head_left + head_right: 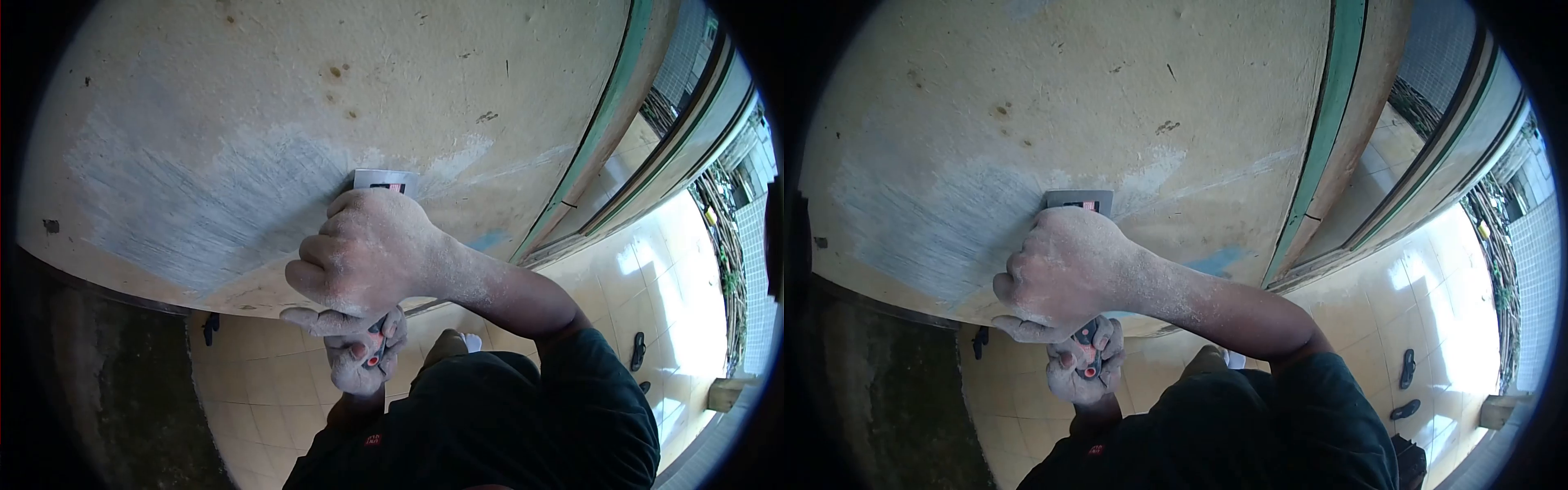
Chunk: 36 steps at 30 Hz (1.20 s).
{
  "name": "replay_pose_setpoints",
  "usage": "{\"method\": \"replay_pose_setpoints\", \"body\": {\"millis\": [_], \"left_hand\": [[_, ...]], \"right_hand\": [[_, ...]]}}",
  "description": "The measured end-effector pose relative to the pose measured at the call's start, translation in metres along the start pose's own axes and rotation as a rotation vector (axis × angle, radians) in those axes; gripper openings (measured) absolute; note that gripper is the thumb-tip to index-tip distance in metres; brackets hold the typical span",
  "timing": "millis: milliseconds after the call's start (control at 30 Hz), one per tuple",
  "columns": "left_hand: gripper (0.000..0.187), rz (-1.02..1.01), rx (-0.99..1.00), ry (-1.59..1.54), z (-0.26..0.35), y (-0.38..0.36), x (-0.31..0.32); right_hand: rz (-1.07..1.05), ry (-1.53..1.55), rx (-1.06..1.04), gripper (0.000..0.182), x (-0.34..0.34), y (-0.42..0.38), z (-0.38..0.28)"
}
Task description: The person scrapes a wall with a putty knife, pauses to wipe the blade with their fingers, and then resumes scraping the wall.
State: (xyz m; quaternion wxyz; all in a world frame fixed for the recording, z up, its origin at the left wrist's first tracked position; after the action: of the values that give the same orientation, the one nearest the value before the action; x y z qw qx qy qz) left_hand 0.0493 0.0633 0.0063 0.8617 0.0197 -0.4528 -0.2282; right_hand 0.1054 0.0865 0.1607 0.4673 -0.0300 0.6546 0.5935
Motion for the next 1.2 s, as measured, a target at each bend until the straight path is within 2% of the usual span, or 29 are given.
{"method": "replay_pose_setpoints", "body": {"millis": [67,133,233,300,333,433,533,567,633,733,800,967,1067,1133,1200], "left_hand": [[0.044,0.031,0.048,0.042,0.001,-0.011,0.003],[0.046,0.032,-0.001,-0.010,-0.006,-0.009,0.003],[0.048,0.064,0.040,0.021,-0.006,-0.005,0.011],[0.048,0.012,0.075,0.048,-0.006,0.003,0.014],[0.048,0.018,0.072,0.046,-0.006,-0.002,0.011],[0.045,0.048,0.074,0.058,-0.005,-0.012,0.008],[0.040,0.070,0.117,0.110,0.001,-0.003,0.018],[0.037,0.044,0.015,0.053,-0.005,0.005,0.016],[0.037,0.026,0.017,0.072,-0.007,0.012,0.009],[0.040,-0.002,0.020,0.079,-0.011,0.002,0.005],[0.041,0.032,0.056,0.094,-0.008,-0.007,0.005],[0.040,0.099,0.060,0.077,-0.006,0.003,0.007],[0.039,0.045,0.053,0.050,-0.007,0.006,0.003],[0.039,0.003,0.044,0.139,-0.002,-0.002,0.012],[0.036,0.015,0.058,0.083,-0.001,-0.003,0.012]], "right_hand": [[0.050,0.035,-0.041,0.050,0.006,-0.003,-0.005],[0.110,0.068,-0.072,0.052,0.004,-0.007,-0.004],[-0.002,0.103,-0.100,0.051,0.000,-0.002,0.000],[0.120,0.054,-0.075,0.050,-0.012,-0.003,0.001],[0.117,0.058,-0.071,0.050,-0.011,-0.005,-0.002],[0.064,0.090,-0.068,0.049,-0.005,-0.009,-0.007],[0.168,0.096,-0.112,0.047,-0.017,-0.003,-0.001],[0.100,0.029,-0.113,0.046,-0.017,0.000,0.005],[0.023,-0.015,-0.096,0.046,-0.011,-0.001,0.002],[0.068,0.004,-0.075,0.045,-0.007,-0.006,0.000],[0.200,0.081,-0.100,0.047,-0.010,-0.011,-0.006],[0.156,0.039,-0.123,0.046,-0.011,-0.006,0.004],[0.140,-0.005,-0.099,0.045,-0.006,-0.008,0.000],[0.271,0.100,-0.080,0.044,-0.017,-0.011,-0.002],[0.251,0.084,-0.092,0.044,-0.013,-0.011,-0.003]]}}
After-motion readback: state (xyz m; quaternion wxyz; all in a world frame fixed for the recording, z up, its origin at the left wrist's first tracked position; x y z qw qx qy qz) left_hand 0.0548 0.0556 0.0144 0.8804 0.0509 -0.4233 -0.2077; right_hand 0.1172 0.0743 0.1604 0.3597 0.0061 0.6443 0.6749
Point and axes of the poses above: each hand's wrist, its own y-axis towards the middle knuckle, its own x-axis out of the palm, z = x × y, the point moved 9 cm from there along y, towards the middle knuckle, and after that the axes turned 7 degrees about -y, right-handed, at the moved point
